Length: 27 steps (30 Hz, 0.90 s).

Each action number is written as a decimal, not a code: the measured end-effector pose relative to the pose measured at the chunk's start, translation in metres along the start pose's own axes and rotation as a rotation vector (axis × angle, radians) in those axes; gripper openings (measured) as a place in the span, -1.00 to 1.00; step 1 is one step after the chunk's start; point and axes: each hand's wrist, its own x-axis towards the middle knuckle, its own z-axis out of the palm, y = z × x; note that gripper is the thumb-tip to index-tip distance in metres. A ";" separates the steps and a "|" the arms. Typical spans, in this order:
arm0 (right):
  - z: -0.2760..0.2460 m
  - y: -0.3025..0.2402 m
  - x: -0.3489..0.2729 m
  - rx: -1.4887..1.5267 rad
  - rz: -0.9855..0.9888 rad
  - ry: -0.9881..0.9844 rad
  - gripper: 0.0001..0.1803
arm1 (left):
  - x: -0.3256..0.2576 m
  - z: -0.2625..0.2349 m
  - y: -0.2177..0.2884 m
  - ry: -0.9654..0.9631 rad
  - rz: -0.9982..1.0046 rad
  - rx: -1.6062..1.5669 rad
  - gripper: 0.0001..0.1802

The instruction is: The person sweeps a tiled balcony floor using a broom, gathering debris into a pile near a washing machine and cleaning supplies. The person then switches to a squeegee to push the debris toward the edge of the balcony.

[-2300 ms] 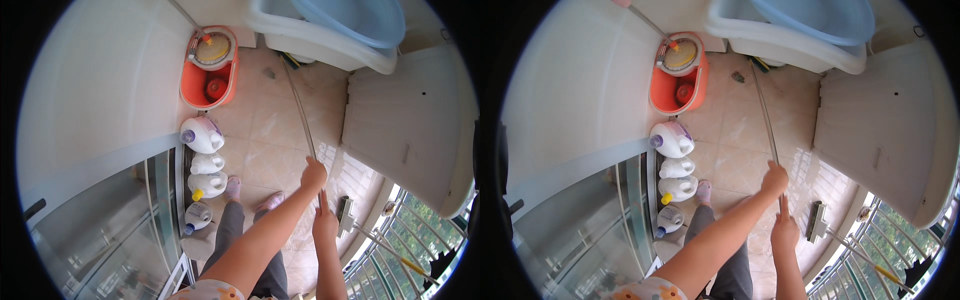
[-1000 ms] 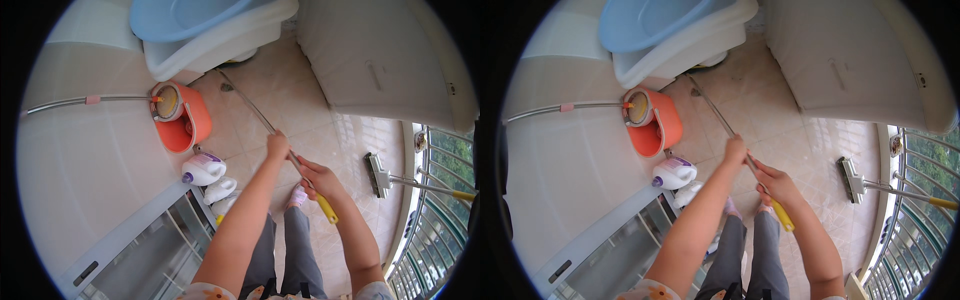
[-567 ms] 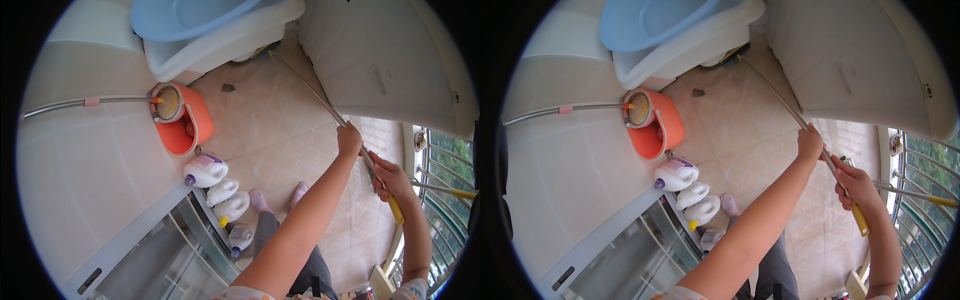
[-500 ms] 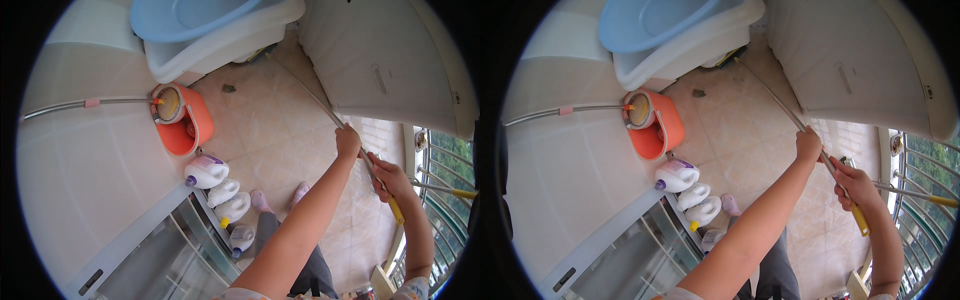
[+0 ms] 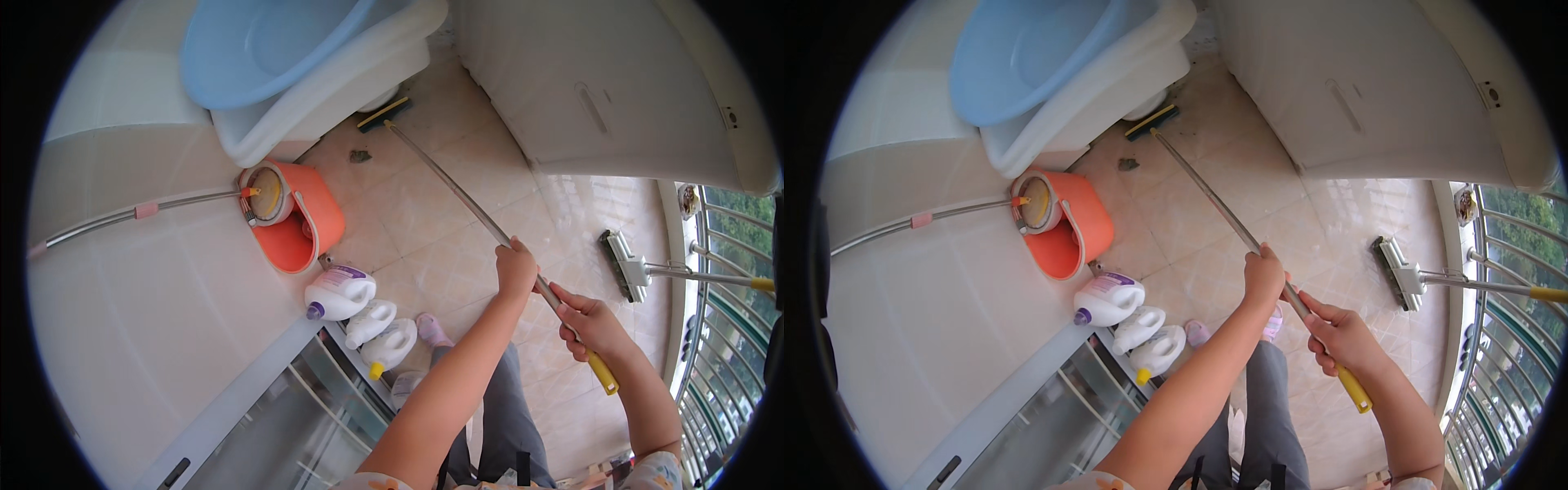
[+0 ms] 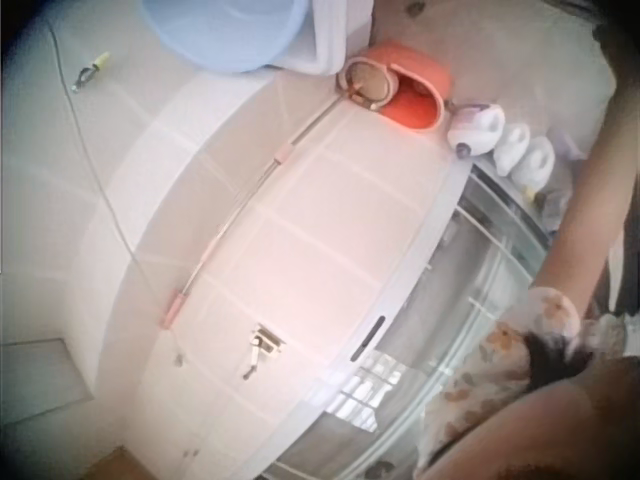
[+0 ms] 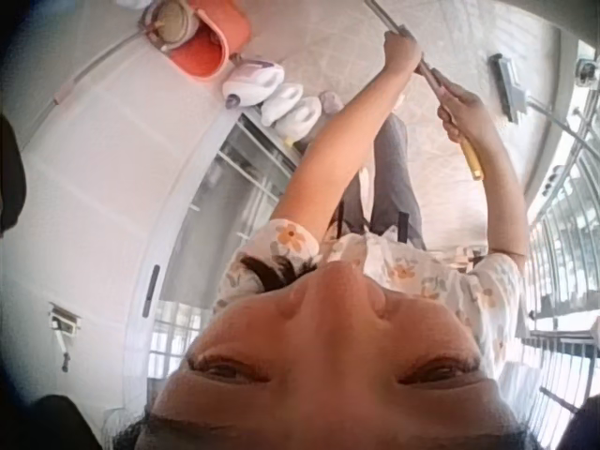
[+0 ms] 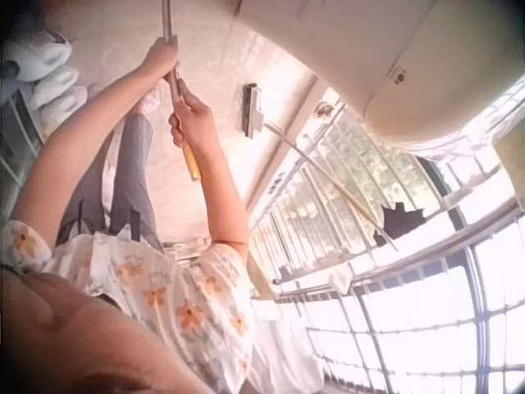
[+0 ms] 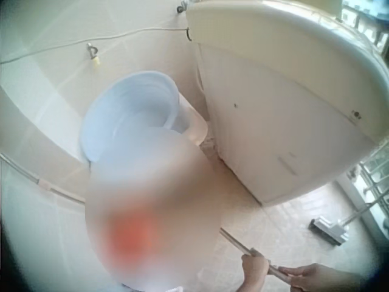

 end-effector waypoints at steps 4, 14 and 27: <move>0.010 0.007 0.024 -0.053 -0.077 -0.037 -0.53 | 0.030 -0.017 -0.016 0.062 0.052 0.125 -0.45; 0.078 -0.014 0.106 0.130 -0.199 -0.232 -0.52 | 0.102 -0.110 0.033 0.151 0.074 0.175 -0.50; -0.001 0.006 0.005 -0.010 -0.036 0.048 -0.54 | 0.011 0.010 -0.011 -0.010 0.060 -0.023 -0.50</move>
